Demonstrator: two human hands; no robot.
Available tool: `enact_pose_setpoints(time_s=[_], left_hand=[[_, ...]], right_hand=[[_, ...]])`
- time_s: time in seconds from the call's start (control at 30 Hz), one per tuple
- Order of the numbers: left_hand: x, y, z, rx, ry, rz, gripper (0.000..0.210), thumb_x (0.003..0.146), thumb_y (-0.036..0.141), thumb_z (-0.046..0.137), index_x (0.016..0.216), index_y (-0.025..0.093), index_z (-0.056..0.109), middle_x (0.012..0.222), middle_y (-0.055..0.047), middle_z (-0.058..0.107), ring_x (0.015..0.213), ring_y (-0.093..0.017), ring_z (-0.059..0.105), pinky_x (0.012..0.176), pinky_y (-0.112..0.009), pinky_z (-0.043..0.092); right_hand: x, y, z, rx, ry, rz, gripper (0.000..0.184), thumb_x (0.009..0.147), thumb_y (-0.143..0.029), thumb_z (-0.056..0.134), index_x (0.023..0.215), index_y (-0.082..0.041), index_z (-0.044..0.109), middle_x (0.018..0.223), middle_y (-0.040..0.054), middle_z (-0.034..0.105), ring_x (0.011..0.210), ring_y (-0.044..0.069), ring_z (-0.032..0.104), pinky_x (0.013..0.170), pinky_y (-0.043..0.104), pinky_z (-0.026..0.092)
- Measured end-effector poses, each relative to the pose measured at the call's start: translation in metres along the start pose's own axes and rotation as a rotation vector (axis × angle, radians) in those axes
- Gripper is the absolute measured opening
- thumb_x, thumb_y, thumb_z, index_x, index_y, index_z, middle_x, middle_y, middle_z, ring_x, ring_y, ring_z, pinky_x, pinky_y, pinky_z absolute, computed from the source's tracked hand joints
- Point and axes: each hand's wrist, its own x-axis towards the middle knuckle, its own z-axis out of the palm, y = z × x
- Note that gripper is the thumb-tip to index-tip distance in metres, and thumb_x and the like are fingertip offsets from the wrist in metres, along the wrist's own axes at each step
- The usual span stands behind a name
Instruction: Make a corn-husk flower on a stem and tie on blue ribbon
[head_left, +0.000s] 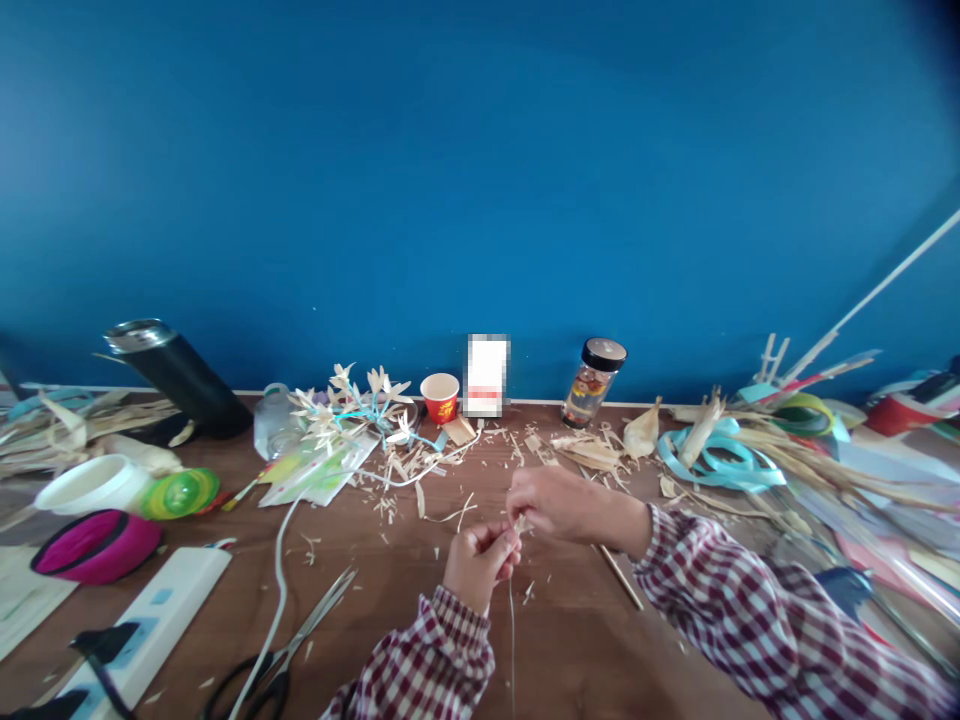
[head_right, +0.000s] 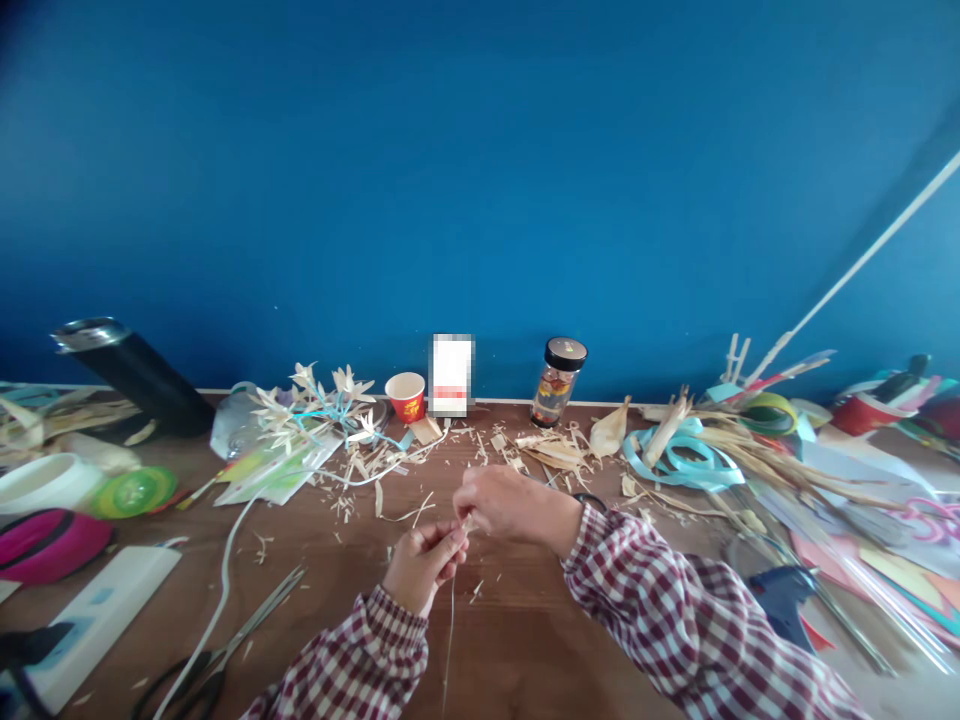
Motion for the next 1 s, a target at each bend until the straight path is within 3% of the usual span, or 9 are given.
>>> enact_pose_setpoints(time_s=[0.4,0.63,0.73,0.83,0.9,1.0], left_hand=[[0.000,0.000,-0.003,0.029,-0.051,-0.021,0.034,0.056,0.044,0.072,0.060,0.011,0.065,0.047,-0.001,0.058,0.037,-0.003,0.041,0.037,-0.016,0.028],[-0.001,0.000,0.000,0.010,-0.008,-0.020,0.038,0.051,0.046,0.074,0.059,0.010,0.064,0.046,0.000,0.057,0.036,-0.002,0.040,0.036,-0.015,0.029],[0.001,0.002,-0.001,-0.081,0.007,-0.041,0.035,0.049,0.042,0.077,0.060,0.011,0.064,0.047,0.000,0.058,0.038,-0.003,0.043,0.036,-0.014,0.030],[0.002,0.006,-0.004,-0.208,0.023,-0.071,0.031,0.047,0.036,0.079,0.061,0.012,0.064,0.049,0.000,0.059,0.042,-0.003,0.047,0.037,-0.012,0.033],[0.002,0.010,-0.005,-0.282,0.033,-0.089,0.030,0.046,0.033,0.081,0.061,0.012,0.065,0.050,0.000,0.060,0.044,-0.004,0.049,0.038,-0.012,0.035],[0.001,0.012,-0.006,-0.329,0.031,-0.102,0.030,0.046,0.030,0.081,0.063,0.012,0.066,0.053,0.000,0.061,0.045,-0.004,0.051,0.039,-0.012,0.037]], right_hand=[[0.000,-0.002,0.000,-0.025,-0.020,0.004,0.020,0.074,-0.005,0.051,0.075,-0.017,0.067,0.076,0.0033,0.061,0.068,0.012,0.055,0.063,0.023,0.041],[0.001,-0.006,-0.005,-0.015,-0.020,0.025,0.020,0.076,-0.006,0.049,0.077,-0.016,0.067,0.078,0.0041,0.062,0.070,0.013,0.056,0.064,0.024,0.043],[-0.003,-0.006,-0.006,0.068,0.144,0.079,0.026,0.080,-0.009,0.047,0.101,-0.019,0.061,0.091,0.0053,0.062,0.078,0.015,0.057,0.071,0.028,0.044],[-0.015,-0.003,0.004,0.267,0.448,0.271,0.035,0.084,-0.019,0.048,0.118,-0.021,0.047,0.098,0.0062,0.060,0.079,0.016,0.057,0.070,0.029,0.046],[-0.024,-0.001,0.019,0.437,0.618,0.436,0.026,0.086,-0.025,0.046,0.111,-0.020,0.049,0.088,0.0050,0.061,0.075,0.016,0.058,0.065,0.028,0.048],[-0.032,-0.005,0.047,0.687,0.601,0.524,0.018,0.083,-0.028,0.049,0.098,-0.018,0.054,0.078,0.0039,0.062,0.068,0.016,0.059,0.059,0.027,0.048]])
